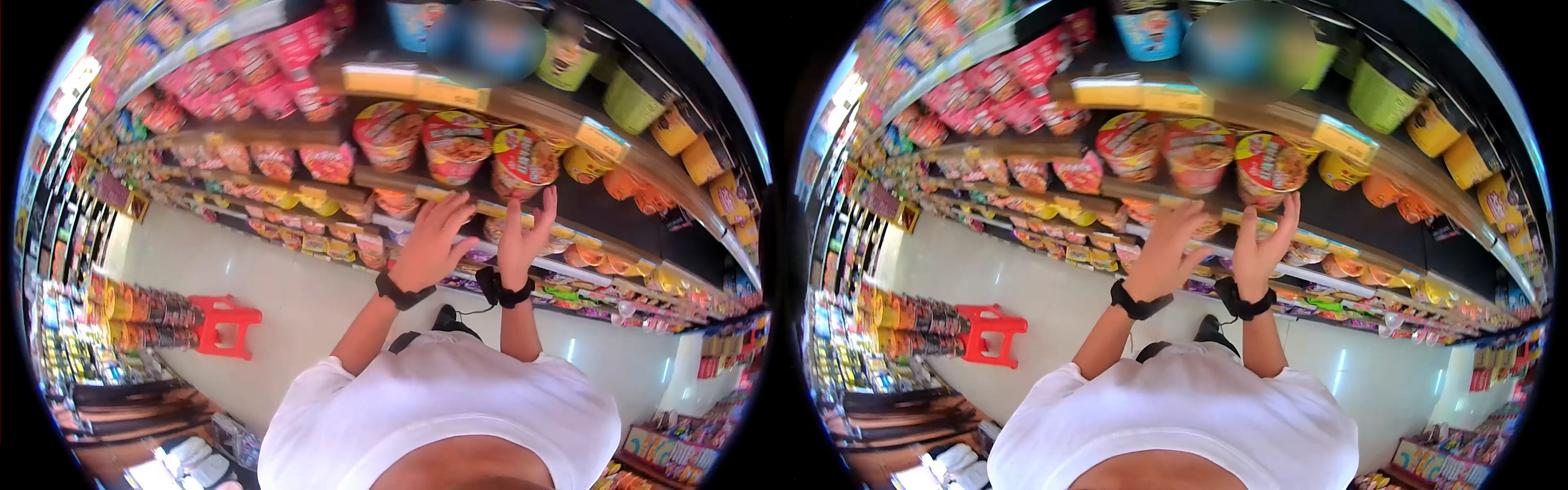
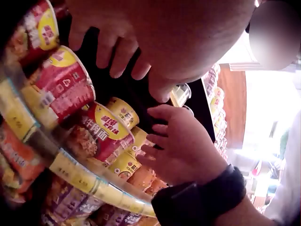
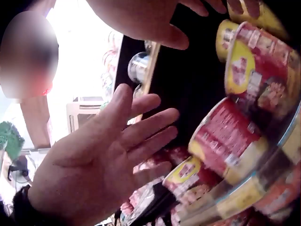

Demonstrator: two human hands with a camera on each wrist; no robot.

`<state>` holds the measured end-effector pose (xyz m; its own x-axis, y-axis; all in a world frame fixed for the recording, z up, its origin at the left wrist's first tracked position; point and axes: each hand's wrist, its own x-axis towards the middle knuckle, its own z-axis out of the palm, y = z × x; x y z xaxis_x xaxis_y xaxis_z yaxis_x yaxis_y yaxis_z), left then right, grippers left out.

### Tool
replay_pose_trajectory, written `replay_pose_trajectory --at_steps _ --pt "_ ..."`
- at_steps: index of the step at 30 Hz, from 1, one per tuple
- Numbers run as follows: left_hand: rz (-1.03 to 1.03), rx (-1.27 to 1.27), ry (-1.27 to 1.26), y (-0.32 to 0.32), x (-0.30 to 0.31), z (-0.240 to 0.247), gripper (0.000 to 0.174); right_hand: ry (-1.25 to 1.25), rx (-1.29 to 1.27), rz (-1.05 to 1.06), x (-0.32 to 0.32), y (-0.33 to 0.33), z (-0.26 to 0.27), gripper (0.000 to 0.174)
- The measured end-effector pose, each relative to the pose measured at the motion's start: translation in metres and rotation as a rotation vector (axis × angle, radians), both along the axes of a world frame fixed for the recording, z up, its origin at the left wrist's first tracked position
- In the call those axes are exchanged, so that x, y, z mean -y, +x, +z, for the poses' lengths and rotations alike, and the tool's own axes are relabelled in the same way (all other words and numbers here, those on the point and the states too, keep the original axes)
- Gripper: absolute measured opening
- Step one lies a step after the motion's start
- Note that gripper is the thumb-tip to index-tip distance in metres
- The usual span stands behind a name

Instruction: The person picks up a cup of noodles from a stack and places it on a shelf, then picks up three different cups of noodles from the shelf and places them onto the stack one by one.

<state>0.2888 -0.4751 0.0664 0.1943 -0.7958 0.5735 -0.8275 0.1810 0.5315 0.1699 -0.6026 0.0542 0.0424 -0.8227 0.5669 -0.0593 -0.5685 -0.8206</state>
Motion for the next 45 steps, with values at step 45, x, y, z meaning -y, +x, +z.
replay_pose_trajectory --at_steps 45 --pt "1.304 -0.366 -0.151 0.220 -0.769 -0.021 0.088 0.243 -0.278 2.125 -0.788 0.437 -0.012 0.052"
